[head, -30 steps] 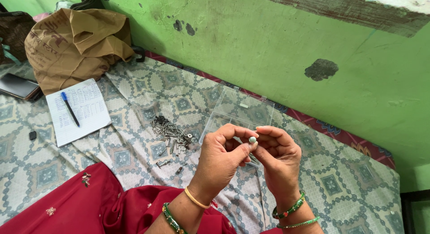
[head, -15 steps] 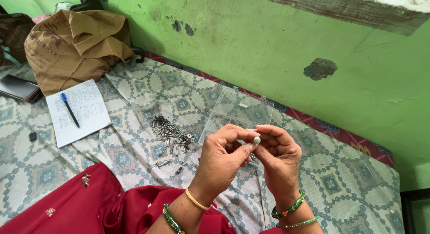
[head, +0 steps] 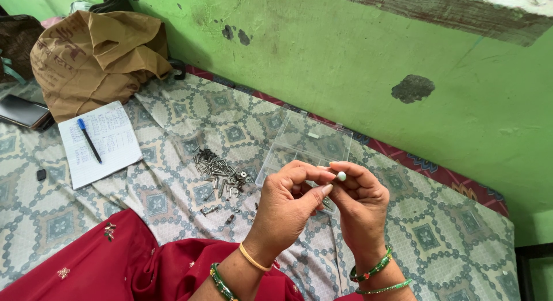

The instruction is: The person sits on a patterned bedsheet and repeatedly picks up small metal pins and cylindrical components from a pile. They insert the pins into the components by hand and place the assembled units into a clear plastic compartmentalized box.

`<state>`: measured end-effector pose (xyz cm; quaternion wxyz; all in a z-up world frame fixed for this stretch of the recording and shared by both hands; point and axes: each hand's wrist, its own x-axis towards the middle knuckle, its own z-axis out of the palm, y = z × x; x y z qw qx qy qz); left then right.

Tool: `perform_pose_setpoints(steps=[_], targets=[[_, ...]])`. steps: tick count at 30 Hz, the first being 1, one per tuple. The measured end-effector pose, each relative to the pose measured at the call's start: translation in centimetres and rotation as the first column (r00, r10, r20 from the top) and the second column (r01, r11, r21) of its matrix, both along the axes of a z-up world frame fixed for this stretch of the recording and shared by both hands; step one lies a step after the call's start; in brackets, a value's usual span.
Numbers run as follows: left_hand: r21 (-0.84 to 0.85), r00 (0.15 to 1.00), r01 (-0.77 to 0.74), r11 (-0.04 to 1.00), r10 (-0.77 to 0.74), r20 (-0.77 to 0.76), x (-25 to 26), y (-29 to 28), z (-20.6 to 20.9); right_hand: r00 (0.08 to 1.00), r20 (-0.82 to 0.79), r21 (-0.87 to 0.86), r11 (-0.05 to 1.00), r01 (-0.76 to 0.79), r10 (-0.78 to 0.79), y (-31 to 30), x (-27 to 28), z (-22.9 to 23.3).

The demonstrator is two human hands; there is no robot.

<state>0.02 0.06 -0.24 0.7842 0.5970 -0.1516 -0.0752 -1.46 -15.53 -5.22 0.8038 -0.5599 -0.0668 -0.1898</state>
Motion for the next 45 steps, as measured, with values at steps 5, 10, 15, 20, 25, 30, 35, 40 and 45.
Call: perform_pose_setpoints(steps=[5, 10, 15, 20, 25, 30, 35, 40, 45], targets=[[0.005, 1.000, -0.008, 1.000, 0.008, -0.008, 0.1, 0.0, -0.3, 0.999, 0.017, -0.098, 0.995, 0.034, -0.032, 0.1, -0.2, -0.4], [0.012, 1.000, -0.011, 1.000, 0.011, -0.005, 0.1, 0.1, -0.4, 0.996, 0.076, -0.195, 0.979, 0.061, -0.047, 0.0, -0.2, -1.2], [0.049, 0.999, -0.037, 0.998, 0.035, 0.042, -0.1, 0.1, -0.1, 0.991, 0.109, -0.278, 0.955, 0.106, -0.078, 0.2, -0.2, -1.6], [0.076, 0.999, -0.050, 0.996, 0.050, 0.002, -0.3, 0.2, 0.8, 0.981, 0.152, -0.411, 0.895, 0.174, -0.121, 0.2, -0.3, -1.1], [0.155, 0.991, -0.085, 0.984, 0.099, -0.085, -0.4, 0.3, 1.7, 0.969, 0.132, -0.613, 0.751, 0.246, -0.209, 0.6, -0.6, -0.1], [0.104, 0.993, -0.106, 0.989, 0.110, -0.039, -0.1, 0.5, 1.5, 0.977, 0.140, -0.574, 0.791, 0.213, -0.162, 0.8, -0.4, 0.4], [0.079, 0.990, -0.133, 0.988, 0.137, -0.037, 0.4, 0.9, 1.0, 1.000, -0.028, -0.249, 0.968, -0.018, 0.012, -0.5, -0.2, 0.4], [0.112, 0.994, -0.097, 0.989, 0.100, -0.030, 0.4, 0.8, 1.1, 0.999, 0.025, -0.115, 0.993, -0.032, 0.035, -1.3, -0.2, 0.2], [0.179, 0.999, -0.026, 0.984, 0.031, -0.021, 0.0, 0.6, 1.1, 0.999, 0.017, -0.060, 0.997, 0.042, -0.041, -1.5, -0.4, 0.9]])
